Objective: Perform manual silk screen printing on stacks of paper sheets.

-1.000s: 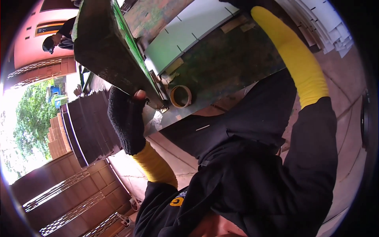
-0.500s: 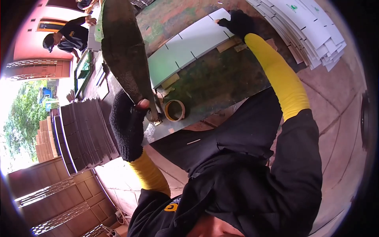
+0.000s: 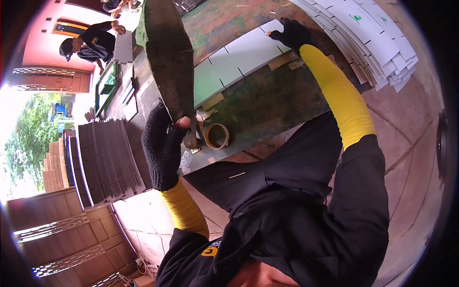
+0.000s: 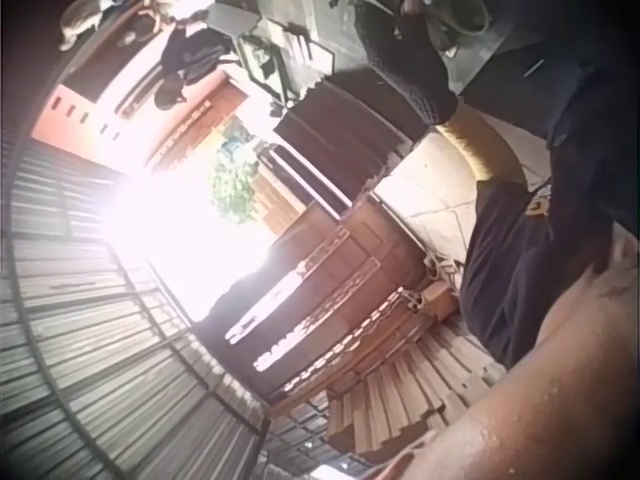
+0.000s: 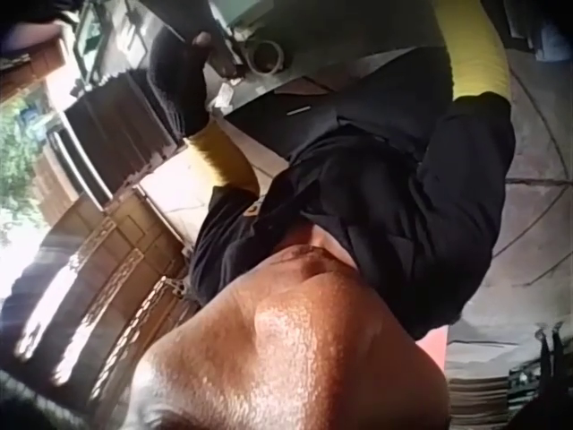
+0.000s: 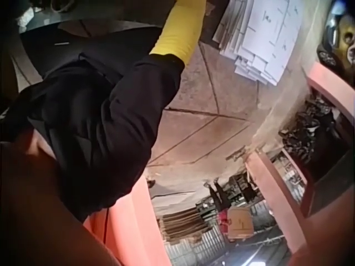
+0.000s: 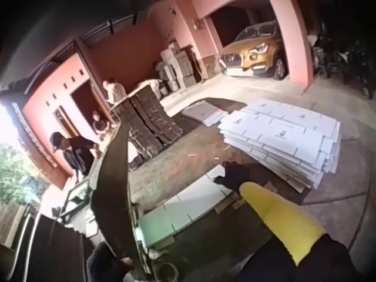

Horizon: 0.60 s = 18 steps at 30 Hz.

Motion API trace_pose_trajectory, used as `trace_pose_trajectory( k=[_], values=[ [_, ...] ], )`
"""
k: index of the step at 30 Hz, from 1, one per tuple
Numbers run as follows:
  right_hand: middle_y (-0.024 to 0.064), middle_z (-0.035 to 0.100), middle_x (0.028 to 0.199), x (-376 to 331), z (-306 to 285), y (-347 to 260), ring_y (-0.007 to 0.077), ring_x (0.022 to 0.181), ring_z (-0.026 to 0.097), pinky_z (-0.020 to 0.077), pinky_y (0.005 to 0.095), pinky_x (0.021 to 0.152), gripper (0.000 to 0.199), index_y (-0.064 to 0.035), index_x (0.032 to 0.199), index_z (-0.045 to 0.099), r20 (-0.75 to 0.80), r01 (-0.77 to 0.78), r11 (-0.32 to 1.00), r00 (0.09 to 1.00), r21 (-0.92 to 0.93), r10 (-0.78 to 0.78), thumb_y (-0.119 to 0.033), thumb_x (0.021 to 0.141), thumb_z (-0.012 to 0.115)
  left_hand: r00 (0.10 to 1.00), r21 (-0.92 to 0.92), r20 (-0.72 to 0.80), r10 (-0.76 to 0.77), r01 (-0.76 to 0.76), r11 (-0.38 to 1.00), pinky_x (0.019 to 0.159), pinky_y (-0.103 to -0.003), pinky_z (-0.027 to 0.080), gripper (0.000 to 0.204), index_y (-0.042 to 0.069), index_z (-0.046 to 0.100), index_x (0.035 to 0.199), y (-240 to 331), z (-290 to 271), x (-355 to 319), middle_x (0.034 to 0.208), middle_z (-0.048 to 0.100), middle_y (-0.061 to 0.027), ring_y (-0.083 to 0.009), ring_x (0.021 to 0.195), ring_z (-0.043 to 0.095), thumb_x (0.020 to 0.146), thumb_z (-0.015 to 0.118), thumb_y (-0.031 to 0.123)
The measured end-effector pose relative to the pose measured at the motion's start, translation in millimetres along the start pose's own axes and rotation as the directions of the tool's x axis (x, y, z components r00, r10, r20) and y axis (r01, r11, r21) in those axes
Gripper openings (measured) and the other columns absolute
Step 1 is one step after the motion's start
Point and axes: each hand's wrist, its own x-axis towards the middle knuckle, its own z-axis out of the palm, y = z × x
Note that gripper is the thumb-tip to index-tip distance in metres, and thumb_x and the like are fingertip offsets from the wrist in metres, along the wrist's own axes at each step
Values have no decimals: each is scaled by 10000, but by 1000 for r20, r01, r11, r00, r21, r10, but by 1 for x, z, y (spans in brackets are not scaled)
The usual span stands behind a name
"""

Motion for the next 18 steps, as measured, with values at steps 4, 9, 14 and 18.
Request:
trace_pose_trajectory(
  k=[4, 9, 14, 18],
  values=[
    [214, 694, 1108, -7, -24, -27, 389, 1030, 673, 543, 487, 875, 705, -79, 1276, 660, -213, -16, 999, 977, 34, 23, -663, 881, 668, 1000, -25, -21, 12, -13, 1000, 832, -280, 509, 316, 1, 683, 1199, -5, 1, 1, 1012, 717, -39, -109, 926, 619, 915, 765, 113],
    [138, 699, 955, -139, -75, -186, 355, 886, 679, 539, 464, 801, 362, -125, 1072, 741, 275, 383, 855, 830, 351, -485, -334, 782, 793, 999, -94, -44, -3, -1, 996, 818, -275, 504, 323, 2, 682, 1197, -5, -12, -6, 1013, 711, -30, -109, 910, 612, 919, 776, 136],
    [174, 689, 1080, -253, -78, -229, 401, 1052, 640, 493, 506, 962, 478, -86, 1015, 751, -75, 260, 623, 949, 738, -306, -271, 595, 884, 997, -76, -73, 39, -44, 996, 817, -271, 492, 328, 4, 683, 1195, -4, 3, -2, 995, 691, -1, -103, 892, 596, 915, 781, 142],
    [173, 672, 1210, -274, -65, -211, 430, 1116, 600, 451, 523, 1035, 456, -78, 977, 756, 68, 167, 734, 958, 658, -279, -267, 589, 907, 998, -109, -68, 9, -16, 994, 837, -274, 488, 346, 0, 681, 1202, -3, 4, -4, 1004, 686, 0, -108, 907, 593, 907, 790, 142]
  ],
)
